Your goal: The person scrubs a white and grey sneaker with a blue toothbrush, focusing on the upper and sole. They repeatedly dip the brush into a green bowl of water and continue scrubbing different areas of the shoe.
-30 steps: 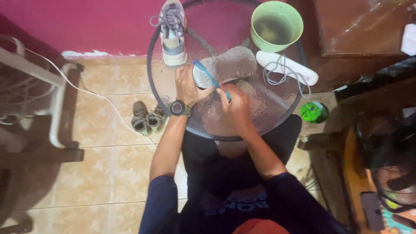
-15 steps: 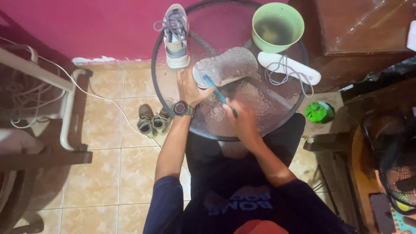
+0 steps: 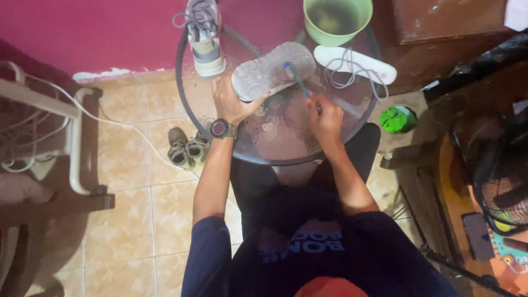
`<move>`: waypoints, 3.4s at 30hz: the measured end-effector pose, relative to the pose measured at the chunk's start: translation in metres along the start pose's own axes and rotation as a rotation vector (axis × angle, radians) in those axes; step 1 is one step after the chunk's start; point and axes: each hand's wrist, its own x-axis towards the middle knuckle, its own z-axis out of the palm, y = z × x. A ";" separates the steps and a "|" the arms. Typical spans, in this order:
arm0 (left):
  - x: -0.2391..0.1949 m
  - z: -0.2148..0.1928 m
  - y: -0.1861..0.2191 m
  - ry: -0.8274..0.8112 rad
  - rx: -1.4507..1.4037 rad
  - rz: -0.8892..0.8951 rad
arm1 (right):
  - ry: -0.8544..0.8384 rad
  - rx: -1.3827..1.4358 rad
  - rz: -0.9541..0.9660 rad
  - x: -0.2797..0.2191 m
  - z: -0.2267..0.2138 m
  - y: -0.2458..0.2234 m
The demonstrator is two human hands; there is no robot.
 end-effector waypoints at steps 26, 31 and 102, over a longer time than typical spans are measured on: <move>0.004 -0.006 0.008 -0.005 0.019 -0.017 | 0.030 0.171 -0.083 0.034 0.006 0.016; 0.017 -0.010 0.010 -0.006 -0.017 0.014 | -0.005 0.161 -0.066 0.039 0.005 0.009; -0.005 -0.007 -0.005 -0.059 -0.019 -0.016 | -0.018 0.043 0.117 0.028 0.006 0.033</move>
